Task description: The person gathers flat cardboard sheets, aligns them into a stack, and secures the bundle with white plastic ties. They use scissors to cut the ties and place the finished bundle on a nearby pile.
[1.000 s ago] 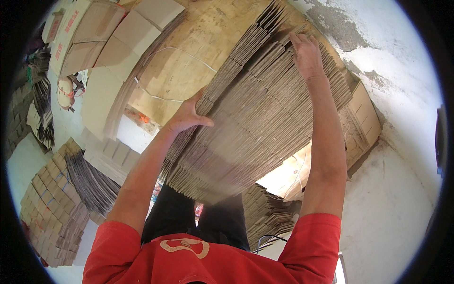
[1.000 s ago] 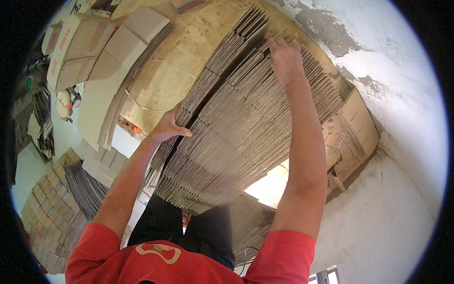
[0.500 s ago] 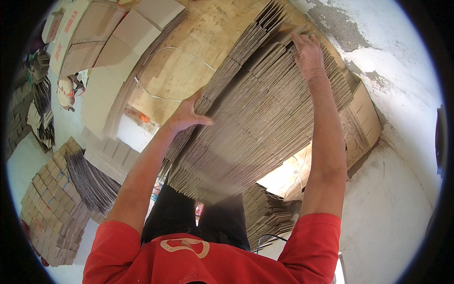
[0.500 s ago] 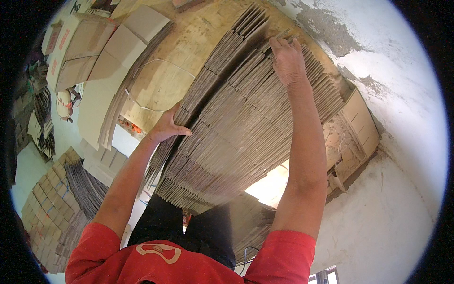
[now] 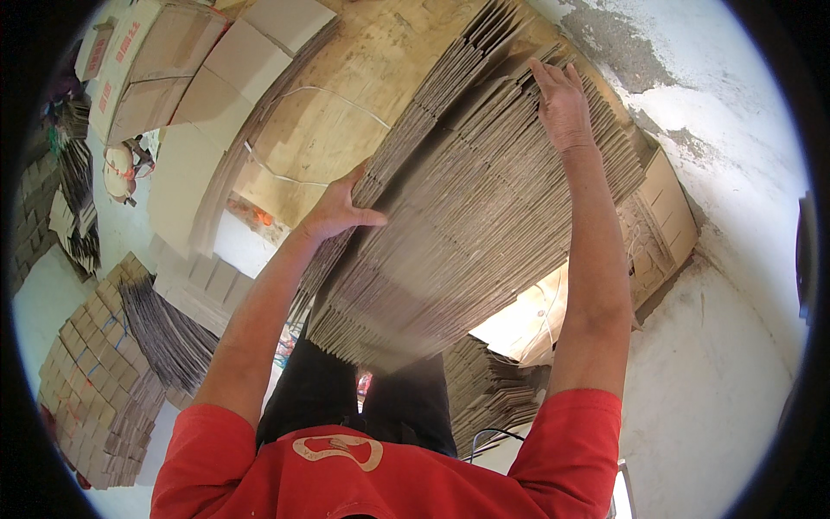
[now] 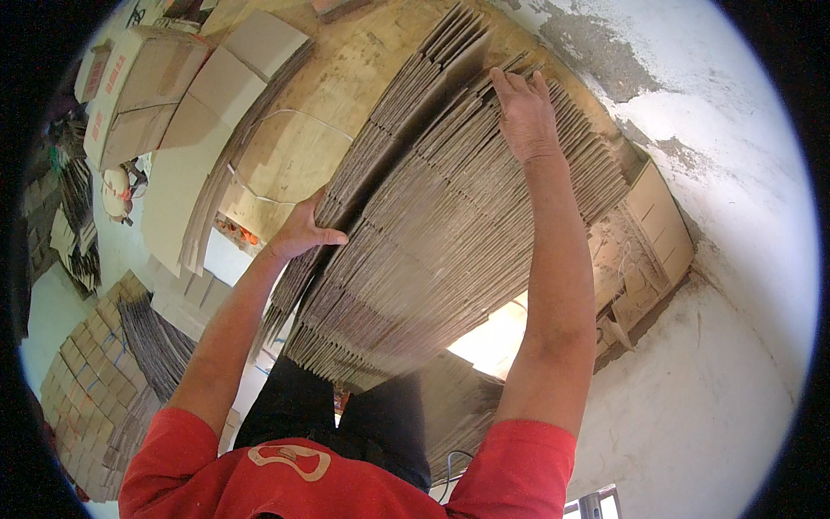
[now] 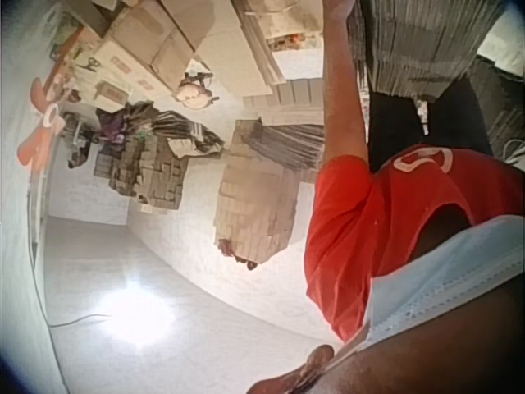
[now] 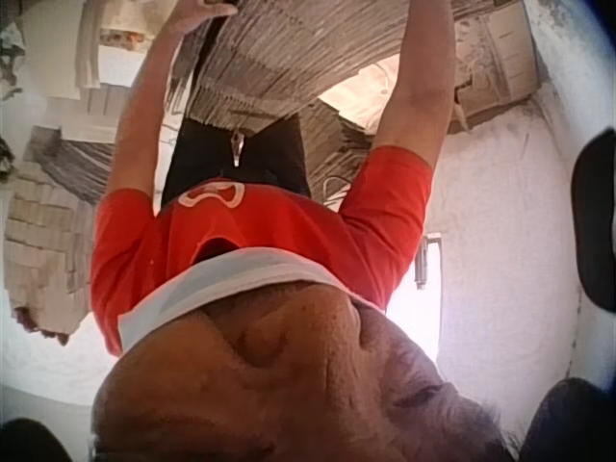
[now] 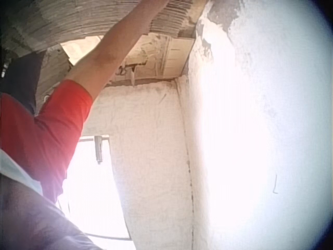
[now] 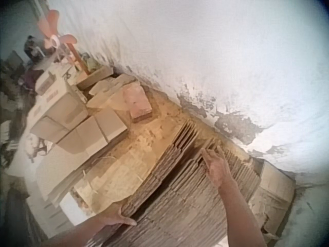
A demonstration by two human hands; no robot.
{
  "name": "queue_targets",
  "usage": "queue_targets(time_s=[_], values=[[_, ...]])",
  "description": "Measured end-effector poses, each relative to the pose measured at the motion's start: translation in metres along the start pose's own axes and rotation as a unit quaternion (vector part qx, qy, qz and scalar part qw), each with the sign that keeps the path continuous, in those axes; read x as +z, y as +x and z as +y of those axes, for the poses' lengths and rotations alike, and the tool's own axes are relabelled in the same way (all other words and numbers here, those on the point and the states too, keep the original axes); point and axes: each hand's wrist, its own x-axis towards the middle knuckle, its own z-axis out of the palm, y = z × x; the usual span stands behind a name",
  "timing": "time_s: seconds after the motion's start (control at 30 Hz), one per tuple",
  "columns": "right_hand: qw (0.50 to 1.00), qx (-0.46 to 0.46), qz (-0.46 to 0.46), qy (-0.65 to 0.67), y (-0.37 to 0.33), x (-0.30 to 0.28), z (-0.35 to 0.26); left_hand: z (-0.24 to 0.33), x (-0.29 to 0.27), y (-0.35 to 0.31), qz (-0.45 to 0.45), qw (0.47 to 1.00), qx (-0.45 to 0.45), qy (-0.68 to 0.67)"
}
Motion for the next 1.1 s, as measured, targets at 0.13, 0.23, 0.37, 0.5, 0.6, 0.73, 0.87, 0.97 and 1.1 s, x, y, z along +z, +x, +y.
queue_targets(time_s=[0.13, 0.23, 0.37, 0.5, 0.6, 0.73, 0.87, 0.97, 1.1], values=[[1.0, 0.003, 0.005, 0.001, 0.001, 0.001, -0.001, -0.008, -0.001, 0.002, 0.003, 1.0, 0.015, 0.007], [1.0, 0.006, 0.01, 0.006, 0.0, 0.001, -0.001, -0.004, 0.0, 0.002, 0.009, 1.0, 0.027, -0.001], [1.0, 0.009, 0.001, -0.012, 0.0, 0.002, -0.001, 0.003, 0.0, 0.0, -0.006, 1.0, -0.022, -0.008], [1.0, 0.011, 0.0, -0.012, -0.001, 0.003, -0.001, 0.01, 0.0, -0.001, 0.001, 1.0, -0.016, -0.005], [1.0, 0.007, 0.016, -0.004, 0.0, 0.005, -0.001, 0.012, 0.0, -0.001, 0.005, 1.0, -0.014, 0.005], [1.0, 0.011, 0.02, -0.008, 0.002, 0.003, -0.004, 0.011, -0.001, -0.001, 0.002, 1.0, -0.011, -0.004], [1.0, 0.009, 0.023, -0.012, 0.001, 0.004, -0.003, 0.01, 0.0, -0.001, -0.001, 1.0, -0.011, -0.023], [1.0, 0.011, 0.024, -0.014, 0.0, 0.003, -0.004, 0.01, 0.0, -0.001, 0.001, 1.0, -0.016, -0.014], [1.0, 0.01, 0.023, -0.013, 0.0, 0.004, -0.004, 0.008, 0.0, 0.0, -0.014, 0.999, -0.016, -0.026]])
